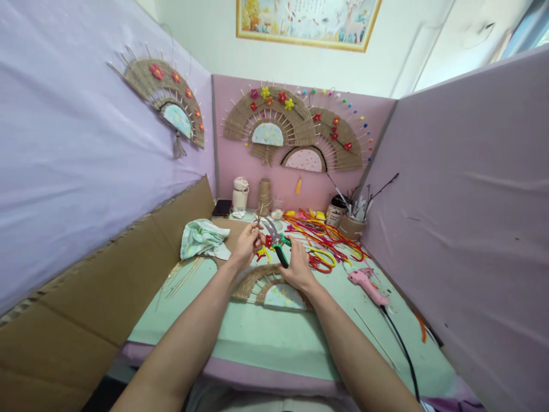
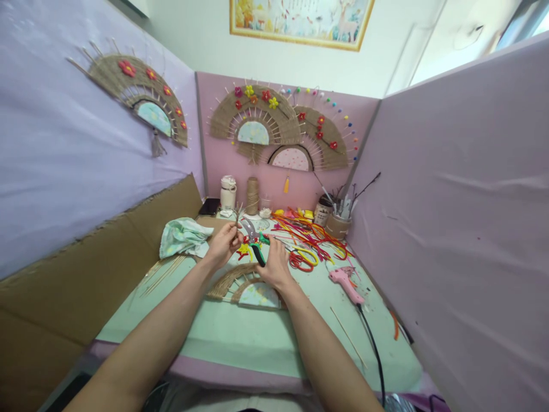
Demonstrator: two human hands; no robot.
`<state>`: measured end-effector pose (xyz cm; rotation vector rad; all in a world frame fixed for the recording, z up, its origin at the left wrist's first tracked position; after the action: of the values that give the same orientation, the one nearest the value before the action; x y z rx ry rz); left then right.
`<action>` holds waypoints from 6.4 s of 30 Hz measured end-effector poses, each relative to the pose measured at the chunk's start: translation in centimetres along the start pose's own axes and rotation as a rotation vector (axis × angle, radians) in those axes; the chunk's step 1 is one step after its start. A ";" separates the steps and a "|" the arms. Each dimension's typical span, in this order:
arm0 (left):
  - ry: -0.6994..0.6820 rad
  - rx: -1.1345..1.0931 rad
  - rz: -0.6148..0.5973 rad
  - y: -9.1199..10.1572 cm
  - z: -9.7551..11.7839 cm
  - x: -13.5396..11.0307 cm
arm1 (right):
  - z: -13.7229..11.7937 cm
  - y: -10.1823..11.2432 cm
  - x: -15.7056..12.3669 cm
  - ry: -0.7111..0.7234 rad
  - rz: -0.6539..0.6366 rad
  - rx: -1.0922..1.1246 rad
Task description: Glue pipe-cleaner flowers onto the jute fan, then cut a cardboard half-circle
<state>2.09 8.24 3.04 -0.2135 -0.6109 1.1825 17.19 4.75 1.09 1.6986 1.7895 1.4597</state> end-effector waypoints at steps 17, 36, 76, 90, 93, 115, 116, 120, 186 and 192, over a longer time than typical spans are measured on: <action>0.194 -0.010 -0.089 -0.8 -0.8 -0.7 | -0.5 0.6 0.0 -0.018 -0.074 -0.170; 0.224 0.004 -0.007 0.3 -0.5 -0.6 | 0.8 1.2 0.4 -0.060 0.011 0.013; 0.240 -0.036 0.064 1.1 -2.6 -0.4 | -0.4 1.0 -0.1 -0.042 -0.025 -0.290; 0.212 0.048 0.103 1.2 -2.4 -0.5 | 7.4 4.8 0.2 -0.479 0.028 -0.204; 0.236 0.109 0.076 0.5 -2.8 -0.6 | 10.6 5.2 -0.5 -0.652 -0.036 -0.265; 0.311 0.249 -0.012 -2.4 -4.6 -1.5 | 13.8 4.3 -1.1 -0.782 -0.269 -0.269; 0.311 0.249 -0.009 -2.4 -4.7 -1.6 | 13.6 4.4 -1.1 -0.777 -0.257 -0.275; 0.309 0.243 -0.004 -2.5 -4.8 -1.6 | 13.8 4.0 -1.1 -0.776 -0.281 -0.295; 0.173 1.446 -0.377 -2.8 -6.0 -0.9 | 5.6 4.0 -6.5 -0.283 -0.262 -0.263; 0.170 1.506 -0.360 -2.7 -5.7 -0.9 | 6.4 7.6 -6.4 -0.335 -0.110 -0.224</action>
<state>7.17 7.29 -0.67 1.0210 0.4717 0.9835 28.27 0.72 1.46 1.5926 1.4599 1.1963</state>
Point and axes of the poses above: each hand's wrist, its own x-axis towards the middle knuckle, its own y-axis out of the back of the hand, z = x × y, the point moved 9 cm from there along x, towards the middle knuckle, and after that the axes turned 9 degrees about -z, right-handed, at the moved point
